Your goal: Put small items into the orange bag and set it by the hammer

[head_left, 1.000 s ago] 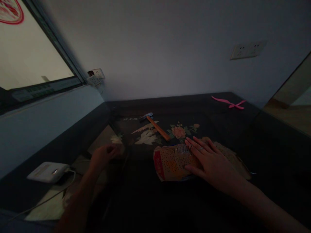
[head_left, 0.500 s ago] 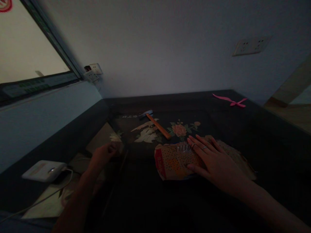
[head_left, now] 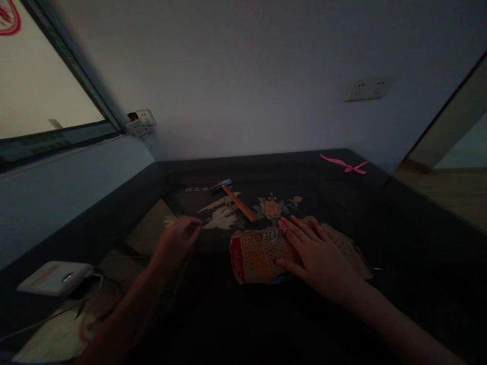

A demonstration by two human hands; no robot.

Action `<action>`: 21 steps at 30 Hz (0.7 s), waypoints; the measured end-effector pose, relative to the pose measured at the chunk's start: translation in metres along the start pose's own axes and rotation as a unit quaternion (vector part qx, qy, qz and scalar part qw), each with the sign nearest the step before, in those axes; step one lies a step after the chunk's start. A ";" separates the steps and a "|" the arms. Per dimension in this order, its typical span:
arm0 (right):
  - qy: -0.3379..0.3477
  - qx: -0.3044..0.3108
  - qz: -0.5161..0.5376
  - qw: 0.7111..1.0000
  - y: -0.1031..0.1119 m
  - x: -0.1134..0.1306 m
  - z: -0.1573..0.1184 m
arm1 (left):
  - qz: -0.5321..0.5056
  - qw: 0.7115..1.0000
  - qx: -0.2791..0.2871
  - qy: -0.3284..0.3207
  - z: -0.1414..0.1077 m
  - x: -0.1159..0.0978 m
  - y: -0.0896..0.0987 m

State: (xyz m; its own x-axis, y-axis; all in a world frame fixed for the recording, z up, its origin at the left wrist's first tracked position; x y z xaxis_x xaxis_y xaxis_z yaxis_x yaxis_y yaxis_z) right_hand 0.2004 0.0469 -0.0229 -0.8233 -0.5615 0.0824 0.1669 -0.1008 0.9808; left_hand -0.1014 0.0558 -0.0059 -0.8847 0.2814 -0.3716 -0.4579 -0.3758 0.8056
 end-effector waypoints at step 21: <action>0.007 0.002 -0.004 1.000 0.006 0.006 0.001 | -0.205 0.971 0.092 -0.076 0.026 -0.135 -0.062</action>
State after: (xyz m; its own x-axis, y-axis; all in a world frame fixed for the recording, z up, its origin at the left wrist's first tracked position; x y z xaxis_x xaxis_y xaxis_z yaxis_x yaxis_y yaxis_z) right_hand 0.1957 0.0434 -0.0167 -0.8169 -0.5724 0.0713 0.1576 -0.1027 0.9821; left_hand 0.0491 0.0636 0.0062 -0.6020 0.5066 -0.6172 -0.7330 -0.0440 0.6789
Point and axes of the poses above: each hand's wrist, its own z-axis towards the middle knuckle, its own y-axis out of the back of the hand, x = y × z, the point moved 7 cm from there along z, towards the middle knuckle, and after that the axes turned 1 degree about -y, right-handed, at the moved point
